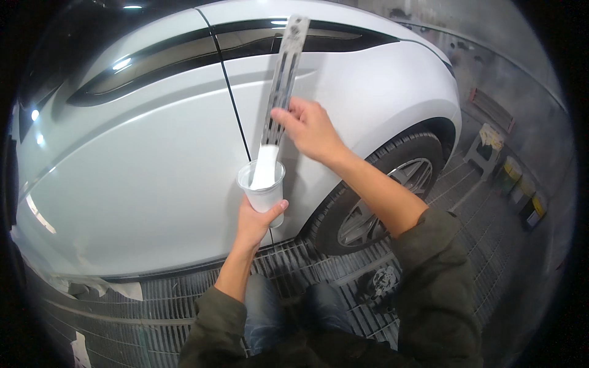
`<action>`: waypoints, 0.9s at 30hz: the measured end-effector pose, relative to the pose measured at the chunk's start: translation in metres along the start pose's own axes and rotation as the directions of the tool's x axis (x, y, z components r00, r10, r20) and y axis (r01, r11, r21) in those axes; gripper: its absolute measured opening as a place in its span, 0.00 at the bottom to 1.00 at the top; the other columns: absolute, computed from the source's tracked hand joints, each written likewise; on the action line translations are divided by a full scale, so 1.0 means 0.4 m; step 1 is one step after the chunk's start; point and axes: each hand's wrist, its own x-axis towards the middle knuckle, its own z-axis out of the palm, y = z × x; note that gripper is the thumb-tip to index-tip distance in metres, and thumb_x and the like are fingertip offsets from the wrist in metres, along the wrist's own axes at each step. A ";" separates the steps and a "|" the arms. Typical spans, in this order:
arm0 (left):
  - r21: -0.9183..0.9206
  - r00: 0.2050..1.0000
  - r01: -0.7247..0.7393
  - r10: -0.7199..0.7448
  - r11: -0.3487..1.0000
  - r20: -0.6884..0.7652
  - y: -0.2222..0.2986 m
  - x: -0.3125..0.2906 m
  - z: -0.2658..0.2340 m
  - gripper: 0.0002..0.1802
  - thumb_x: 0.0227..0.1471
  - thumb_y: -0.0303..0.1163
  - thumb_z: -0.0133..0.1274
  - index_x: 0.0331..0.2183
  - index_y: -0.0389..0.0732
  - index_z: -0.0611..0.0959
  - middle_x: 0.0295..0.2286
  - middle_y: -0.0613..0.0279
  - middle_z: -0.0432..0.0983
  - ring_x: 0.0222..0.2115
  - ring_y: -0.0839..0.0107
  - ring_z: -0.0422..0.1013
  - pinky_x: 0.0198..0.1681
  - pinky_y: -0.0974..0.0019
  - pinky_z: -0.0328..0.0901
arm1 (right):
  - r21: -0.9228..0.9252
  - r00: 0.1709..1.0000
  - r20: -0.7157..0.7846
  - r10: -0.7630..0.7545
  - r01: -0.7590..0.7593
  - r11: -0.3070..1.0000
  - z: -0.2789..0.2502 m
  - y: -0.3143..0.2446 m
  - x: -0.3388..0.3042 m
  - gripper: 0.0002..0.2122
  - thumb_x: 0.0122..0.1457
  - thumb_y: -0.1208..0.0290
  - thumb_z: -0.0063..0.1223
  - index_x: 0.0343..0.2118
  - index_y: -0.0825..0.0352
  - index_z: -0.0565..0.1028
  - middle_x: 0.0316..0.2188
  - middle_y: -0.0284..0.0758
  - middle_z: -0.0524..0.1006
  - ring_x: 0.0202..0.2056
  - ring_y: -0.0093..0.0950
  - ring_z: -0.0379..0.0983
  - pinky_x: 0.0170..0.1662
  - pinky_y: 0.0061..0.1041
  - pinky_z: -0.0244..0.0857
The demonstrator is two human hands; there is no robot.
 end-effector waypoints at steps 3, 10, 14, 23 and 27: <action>0.009 1.000 0.014 -0.014 1.000 0.002 -0.011 0.007 0.005 0.39 0.39 0.38 0.72 0.49 0.32 0.71 0.40 0.52 0.78 0.40 0.66 0.74 0.43 0.63 0.69 | -0.201 0.981 0.061 -0.185 0.194 0.960 0.013 0.001 -0.022 0.12 0.61 0.65 0.55 0.31 0.72 0.77 0.16 0.31 0.73 0.19 0.21 0.66 0.25 0.25 0.60; 0.013 1.000 0.018 -0.018 1.000 0.019 0.000 0.010 0.009 0.38 0.39 0.36 0.72 0.49 0.33 0.72 0.41 0.53 0.77 0.41 0.67 0.73 0.43 0.63 0.69 | -0.132 0.994 0.033 -0.102 0.105 0.986 0.008 -0.003 -0.005 0.12 0.61 0.65 0.55 0.30 0.73 0.77 0.17 0.34 0.75 0.21 0.19 0.66 0.26 0.25 0.62; 0.020 0.999 0.011 -0.012 1.000 0.044 0.017 0.002 -0.002 0.36 0.39 0.33 0.71 0.49 0.33 0.72 0.41 0.54 0.76 0.40 0.68 0.73 0.43 0.64 0.69 | -0.173 0.981 0.103 -0.163 0.179 0.968 0.039 0.015 -0.039 0.14 0.61 0.64 0.55 0.29 0.73 0.77 0.17 0.33 0.74 0.21 0.19 0.64 0.25 0.25 0.60; 0.064 0.998 0.006 -0.010 0.998 0.059 0.016 0.008 -0.008 0.31 0.39 0.30 0.70 0.45 0.33 0.76 0.37 0.57 0.78 0.36 0.69 0.74 0.41 0.64 0.69 | -0.031 0.977 -0.010 -0.211 0.211 0.977 0.042 0.023 -0.012 0.15 0.59 0.63 0.57 0.24 0.72 0.73 0.15 0.34 0.71 0.19 0.24 0.63 0.24 0.29 0.58; -0.060 0.997 0.047 -0.043 0.997 0.061 0.037 0.006 0.011 0.30 0.39 0.30 0.70 0.44 0.33 0.76 0.37 0.57 0.78 0.37 0.69 0.74 0.41 0.64 0.69 | -0.145 0.969 -0.012 -0.246 0.242 0.959 0.038 0.044 -0.023 0.15 0.59 0.64 0.57 0.24 0.72 0.72 0.14 0.33 0.68 0.18 0.22 0.60 0.23 0.27 0.56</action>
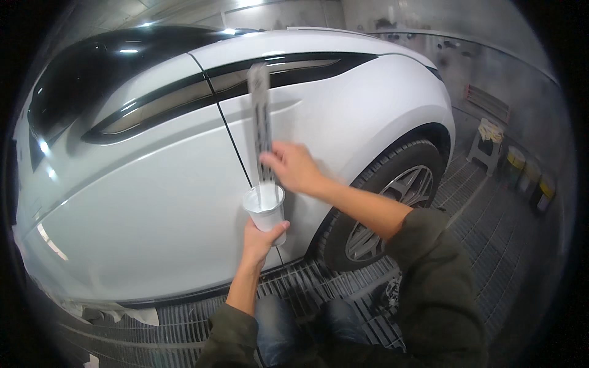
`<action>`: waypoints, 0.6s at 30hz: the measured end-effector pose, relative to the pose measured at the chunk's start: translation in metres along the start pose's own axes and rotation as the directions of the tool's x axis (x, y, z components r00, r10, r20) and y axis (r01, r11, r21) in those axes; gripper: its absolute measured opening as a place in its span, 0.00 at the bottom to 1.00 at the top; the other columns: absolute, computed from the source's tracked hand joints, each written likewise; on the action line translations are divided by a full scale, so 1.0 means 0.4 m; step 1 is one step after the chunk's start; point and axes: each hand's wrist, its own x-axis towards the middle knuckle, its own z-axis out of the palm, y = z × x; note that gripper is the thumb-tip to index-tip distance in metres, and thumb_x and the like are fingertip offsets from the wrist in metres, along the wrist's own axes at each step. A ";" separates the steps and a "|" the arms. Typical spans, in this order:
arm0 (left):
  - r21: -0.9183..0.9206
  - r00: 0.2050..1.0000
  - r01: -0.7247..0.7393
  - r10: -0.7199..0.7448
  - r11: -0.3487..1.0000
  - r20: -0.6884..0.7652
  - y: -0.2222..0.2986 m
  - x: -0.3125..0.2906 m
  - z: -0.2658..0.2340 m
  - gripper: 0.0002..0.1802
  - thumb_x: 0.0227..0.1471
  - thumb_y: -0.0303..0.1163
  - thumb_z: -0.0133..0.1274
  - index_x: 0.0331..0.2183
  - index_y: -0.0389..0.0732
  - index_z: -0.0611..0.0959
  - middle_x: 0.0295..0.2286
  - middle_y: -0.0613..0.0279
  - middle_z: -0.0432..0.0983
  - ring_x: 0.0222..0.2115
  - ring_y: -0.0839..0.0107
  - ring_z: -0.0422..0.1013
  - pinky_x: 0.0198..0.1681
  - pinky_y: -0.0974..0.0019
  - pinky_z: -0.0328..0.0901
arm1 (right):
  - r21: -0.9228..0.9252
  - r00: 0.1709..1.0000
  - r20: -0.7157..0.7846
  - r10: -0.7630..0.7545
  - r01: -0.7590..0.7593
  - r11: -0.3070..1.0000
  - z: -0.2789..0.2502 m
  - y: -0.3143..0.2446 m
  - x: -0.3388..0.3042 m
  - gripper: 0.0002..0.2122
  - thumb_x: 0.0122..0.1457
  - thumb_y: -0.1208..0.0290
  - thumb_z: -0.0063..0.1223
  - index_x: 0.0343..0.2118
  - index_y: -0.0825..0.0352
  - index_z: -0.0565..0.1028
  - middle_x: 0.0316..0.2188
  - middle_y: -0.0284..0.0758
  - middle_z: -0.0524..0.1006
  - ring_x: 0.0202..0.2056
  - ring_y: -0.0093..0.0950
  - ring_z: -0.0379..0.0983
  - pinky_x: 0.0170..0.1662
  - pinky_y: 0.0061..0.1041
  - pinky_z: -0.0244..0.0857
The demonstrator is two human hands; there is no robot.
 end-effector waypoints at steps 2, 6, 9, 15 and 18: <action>0.022 1.000 0.003 -0.004 1.000 0.029 -0.024 0.010 -0.014 0.31 0.39 0.30 0.70 0.45 0.33 0.76 0.37 0.57 0.78 0.37 0.68 0.74 0.42 0.64 0.69 | -0.067 0.995 0.096 -0.006 0.012 0.998 0.016 -0.006 -0.028 0.15 0.60 0.65 0.56 0.22 0.72 0.71 0.13 0.33 0.67 0.17 0.20 0.59 0.22 0.26 0.55; 0.068 0.999 -0.031 0.034 0.997 -0.033 -0.034 0.010 -0.014 0.34 0.39 0.31 0.70 0.47 0.33 0.74 0.39 0.57 0.77 0.38 0.69 0.73 0.42 0.64 0.69 | 0.176 0.984 -0.135 0.118 -0.093 0.980 -0.005 0.011 0.034 0.15 0.59 0.64 0.56 0.23 0.72 0.72 0.14 0.37 0.70 0.18 0.26 0.63 0.24 0.31 0.58; 0.046 1.000 0.014 -0.013 0.999 -0.018 -0.022 0.005 -0.017 0.34 0.39 0.30 0.71 0.48 0.33 0.74 0.40 0.57 0.76 0.39 0.69 0.73 0.43 0.64 0.69 | -0.077 1.000 0.025 -0.017 0.019 0.997 0.022 -0.006 -0.034 0.16 0.60 0.66 0.56 0.21 0.72 0.70 0.13 0.34 0.68 0.18 0.21 0.59 0.22 0.27 0.56; 0.036 1.000 0.025 -0.024 0.999 -0.019 -0.023 0.011 -0.004 0.34 0.40 0.30 0.71 0.47 0.32 0.74 0.41 0.57 0.76 0.40 0.69 0.73 0.43 0.65 0.69 | 0.068 0.992 -0.076 0.102 -0.097 0.993 -0.009 0.030 0.009 0.13 0.59 0.65 0.57 0.27 0.73 0.75 0.16 0.38 0.74 0.21 0.25 0.70 0.26 0.28 0.62; 0.074 0.999 -0.032 0.034 0.997 -0.025 -0.016 0.003 -0.007 0.33 0.40 0.31 0.70 0.47 0.34 0.75 0.39 0.57 0.77 0.39 0.69 0.73 0.42 0.65 0.69 | -0.038 1.000 0.013 0.028 -0.028 0.999 0.017 -0.003 -0.032 0.16 0.60 0.64 0.57 0.22 0.72 0.72 0.14 0.35 0.71 0.18 0.19 0.68 0.21 0.24 0.58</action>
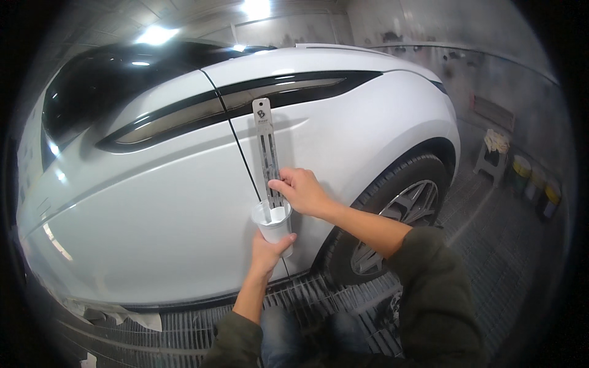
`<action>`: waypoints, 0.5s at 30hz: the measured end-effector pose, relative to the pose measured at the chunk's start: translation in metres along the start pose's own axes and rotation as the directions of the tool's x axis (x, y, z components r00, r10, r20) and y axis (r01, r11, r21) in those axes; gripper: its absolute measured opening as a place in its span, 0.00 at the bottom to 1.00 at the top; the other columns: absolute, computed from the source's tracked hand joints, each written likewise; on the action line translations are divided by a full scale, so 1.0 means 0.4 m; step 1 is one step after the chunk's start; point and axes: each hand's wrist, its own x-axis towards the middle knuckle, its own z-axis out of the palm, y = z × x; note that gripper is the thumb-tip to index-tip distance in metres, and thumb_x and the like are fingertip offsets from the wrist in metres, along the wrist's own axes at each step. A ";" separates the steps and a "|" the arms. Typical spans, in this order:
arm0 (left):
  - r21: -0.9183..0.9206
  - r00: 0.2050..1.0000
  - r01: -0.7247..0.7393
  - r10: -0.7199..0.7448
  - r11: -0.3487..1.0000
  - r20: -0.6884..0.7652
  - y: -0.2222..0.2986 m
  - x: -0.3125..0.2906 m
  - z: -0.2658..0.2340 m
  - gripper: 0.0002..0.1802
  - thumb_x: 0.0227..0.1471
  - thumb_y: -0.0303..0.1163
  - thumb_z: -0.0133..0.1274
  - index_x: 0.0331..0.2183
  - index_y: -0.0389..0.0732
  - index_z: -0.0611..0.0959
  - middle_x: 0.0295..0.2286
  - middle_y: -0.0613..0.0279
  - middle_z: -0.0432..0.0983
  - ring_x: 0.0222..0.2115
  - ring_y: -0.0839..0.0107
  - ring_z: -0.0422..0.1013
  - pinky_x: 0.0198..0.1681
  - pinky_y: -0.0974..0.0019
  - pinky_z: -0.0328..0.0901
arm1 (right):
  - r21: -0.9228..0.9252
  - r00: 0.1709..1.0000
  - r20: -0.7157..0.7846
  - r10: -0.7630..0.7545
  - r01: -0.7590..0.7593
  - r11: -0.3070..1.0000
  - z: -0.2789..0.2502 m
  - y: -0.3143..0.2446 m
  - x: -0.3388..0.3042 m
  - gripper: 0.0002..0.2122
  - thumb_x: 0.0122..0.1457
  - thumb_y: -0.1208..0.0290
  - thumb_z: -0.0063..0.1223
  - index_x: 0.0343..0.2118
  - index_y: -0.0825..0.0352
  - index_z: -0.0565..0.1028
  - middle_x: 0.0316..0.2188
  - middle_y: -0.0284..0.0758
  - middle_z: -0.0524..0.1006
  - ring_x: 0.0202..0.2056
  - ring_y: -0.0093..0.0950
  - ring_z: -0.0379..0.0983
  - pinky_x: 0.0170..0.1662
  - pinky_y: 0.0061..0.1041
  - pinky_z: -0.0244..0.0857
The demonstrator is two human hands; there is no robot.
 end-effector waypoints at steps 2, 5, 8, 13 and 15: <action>-0.015 1.000 0.015 -0.015 1.000 0.000 -0.015 0.009 0.003 0.33 0.40 0.32 0.71 0.48 0.34 0.74 0.39 0.57 0.77 0.38 0.70 0.73 0.42 0.65 0.69 | 0.150 0.983 0.039 0.181 -0.185 0.971 -0.045 -0.009 0.041 0.12 0.61 0.65 0.55 0.28 0.70 0.76 0.19 0.31 0.73 0.20 0.17 0.67 0.24 0.20 0.60; -0.034 0.999 0.034 -0.034 0.999 -0.004 -0.003 0.005 0.006 0.32 0.40 0.31 0.71 0.47 0.33 0.75 0.39 0.57 0.77 0.39 0.69 0.74 0.43 0.65 0.69 | 0.271 0.982 -0.036 0.187 -0.171 0.947 -0.077 -0.010 0.116 0.14 0.62 0.64 0.55 0.24 0.69 0.75 0.14 0.30 0.73 0.14 0.17 0.68 0.18 0.18 0.59; -0.042 0.998 0.054 -0.054 0.998 -0.011 0.004 0.003 0.001 0.31 0.40 0.31 0.71 0.46 0.32 0.76 0.40 0.56 0.77 0.39 0.69 0.74 0.43 0.65 0.70 | 0.330 0.983 -0.005 0.186 -0.174 0.928 -0.096 -0.049 0.156 0.13 0.64 0.64 0.54 0.26 0.68 0.75 0.16 0.28 0.73 0.17 0.16 0.70 0.20 0.16 0.62; -0.075 0.994 0.106 -0.104 0.992 0.029 0.019 0.003 0.003 0.31 0.41 0.29 0.71 0.46 0.33 0.76 0.40 0.57 0.77 0.40 0.69 0.74 0.43 0.65 0.70 | 0.302 0.990 0.030 0.139 -0.142 0.943 -0.112 -0.033 0.211 0.12 0.64 0.64 0.53 0.29 0.68 0.76 0.18 0.27 0.74 0.18 0.15 0.70 0.22 0.15 0.62; -0.077 0.994 0.103 -0.101 0.992 0.034 0.011 0.006 0.005 0.31 0.41 0.29 0.70 0.47 0.32 0.75 0.41 0.56 0.77 0.40 0.69 0.74 0.44 0.65 0.69 | 0.283 0.988 0.063 0.141 -0.153 0.947 -0.119 -0.041 0.225 0.12 0.64 0.64 0.52 0.32 0.69 0.78 0.20 0.28 0.74 0.20 0.16 0.70 0.24 0.16 0.63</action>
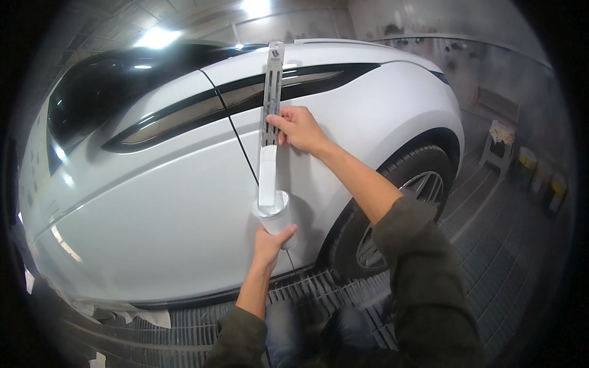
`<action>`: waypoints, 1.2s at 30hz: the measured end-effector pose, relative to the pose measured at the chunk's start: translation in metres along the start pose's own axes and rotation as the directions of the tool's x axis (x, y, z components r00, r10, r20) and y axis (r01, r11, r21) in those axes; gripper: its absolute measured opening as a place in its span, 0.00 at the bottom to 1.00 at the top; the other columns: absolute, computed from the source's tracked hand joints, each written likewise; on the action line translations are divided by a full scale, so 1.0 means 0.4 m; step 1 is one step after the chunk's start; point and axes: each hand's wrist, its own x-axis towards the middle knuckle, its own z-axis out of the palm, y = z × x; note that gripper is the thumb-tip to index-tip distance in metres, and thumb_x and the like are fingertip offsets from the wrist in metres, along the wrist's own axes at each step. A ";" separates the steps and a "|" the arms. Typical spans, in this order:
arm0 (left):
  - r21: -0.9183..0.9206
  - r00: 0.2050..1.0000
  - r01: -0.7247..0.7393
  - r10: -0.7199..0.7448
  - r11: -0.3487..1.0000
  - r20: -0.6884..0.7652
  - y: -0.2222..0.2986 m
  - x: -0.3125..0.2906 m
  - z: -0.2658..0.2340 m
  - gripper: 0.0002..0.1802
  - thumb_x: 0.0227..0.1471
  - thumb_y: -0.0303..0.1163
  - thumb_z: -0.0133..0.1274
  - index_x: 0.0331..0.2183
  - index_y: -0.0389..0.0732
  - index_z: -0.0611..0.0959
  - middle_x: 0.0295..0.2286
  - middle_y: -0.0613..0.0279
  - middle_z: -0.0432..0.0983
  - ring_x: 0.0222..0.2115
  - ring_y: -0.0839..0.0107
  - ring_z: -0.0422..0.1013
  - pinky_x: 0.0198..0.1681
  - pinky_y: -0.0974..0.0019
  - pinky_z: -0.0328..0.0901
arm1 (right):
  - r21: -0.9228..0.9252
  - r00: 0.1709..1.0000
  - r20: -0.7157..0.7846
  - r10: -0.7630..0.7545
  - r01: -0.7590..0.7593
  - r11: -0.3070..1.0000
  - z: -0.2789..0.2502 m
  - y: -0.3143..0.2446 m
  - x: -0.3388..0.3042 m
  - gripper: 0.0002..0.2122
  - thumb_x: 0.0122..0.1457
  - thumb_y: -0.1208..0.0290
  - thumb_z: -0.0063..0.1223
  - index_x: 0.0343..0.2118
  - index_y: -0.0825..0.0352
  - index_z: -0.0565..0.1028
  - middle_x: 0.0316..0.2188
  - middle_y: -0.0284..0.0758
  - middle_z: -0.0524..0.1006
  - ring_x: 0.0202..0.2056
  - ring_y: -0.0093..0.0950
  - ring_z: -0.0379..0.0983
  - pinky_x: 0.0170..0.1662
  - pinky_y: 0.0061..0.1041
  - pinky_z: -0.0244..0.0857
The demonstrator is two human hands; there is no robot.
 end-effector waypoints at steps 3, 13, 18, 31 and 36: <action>-0.032 0.999 -0.033 0.032 0.999 -0.030 -0.006 0.001 0.002 0.30 0.42 0.27 0.70 0.47 0.32 0.75 0.41 0.56 0.76 0.41 0.68 0.74 0.46 0.64 0.68 | -0.014 0.997 -0.005 -0.074 0.074 0.997 0.006 -0.010 0.013 0.12 0.64 0.65 0.54 0.27 0.68 0.76 0.18 0.27 0.74 0.18 0.16 0.70 0.22 0.16 0.61; -0.040 1.000 -0.001 0.000 0.999 -0.011 0.023 -0.009 0.009 0.30 0.43 0.25 0.68 0.48 0.31 0.74 0.43 0.54 0.76 0.43 0.66 0.73 0.49 0.63 0.67 | -0.126 0.988 -0.008 -0.153 0.151 0.981 -0.005 -0.021 0.023 0.14 0.62 0.64 0.57 0.23 0.67 0.75 0.16 0.28 0.75 0.17 0.16 0.72 0.21 0.16 0.62; -0.039 1.000 -0.011 0.011 0.999 -0.001 0.024 -0.026 0.012 0.30 0.43 0.26 0.69 0.48 0.30 0.75 0.42 0.55 0.77 0.43 0.67 0.73 0.49 0.63 0.67 | -0.176 0.968 -0.021 -0.249 0.241 0.954 -0.006 -0.031 0.006 0.14 0.62 0.62 0.57 0.23 0.66 0.76 0.16 0.28 0.76 0.17 0.15 0.72 0.20 0.16 0.58; -0.038 0.999 -0.029 0.030 0.999 0.024 0.049 -0.074 0.006 0.33 0.43 0.32 0.70 0.48 0.29 0.74 0.43 0.52 0.76 0.45 0.65 0.73 0.49 0.61 0.67 | -0.147 0.977 0.031 -0.211 0.213 0.966 -0.007 -0.039 0.011 0.15 0.64 0.61 0.55 0.24 0.66 0.77 0.15 0.30 0.76 0.15 0.15 0.70 0.18 0.15 0.57; -0.032 1.000 -0.003 0.004 0.999 0.029 0.049 -0.070 0.003 0.33 0.44 0.32 0.70 0.48 0.29 0.74 0.43 0.52 0.76 0.45 0.65 0.72 0.50 0.62 0.66 | -0.165 0.978 0.018 -0.209 0.209 0.964 -0.002 -0.041 0.008 0.14 0.64 0.62 0.55 0.25 0.66 0.77 0.14 0.30 0.76 0.13 0.15 0.66 0.17 0.16 0.56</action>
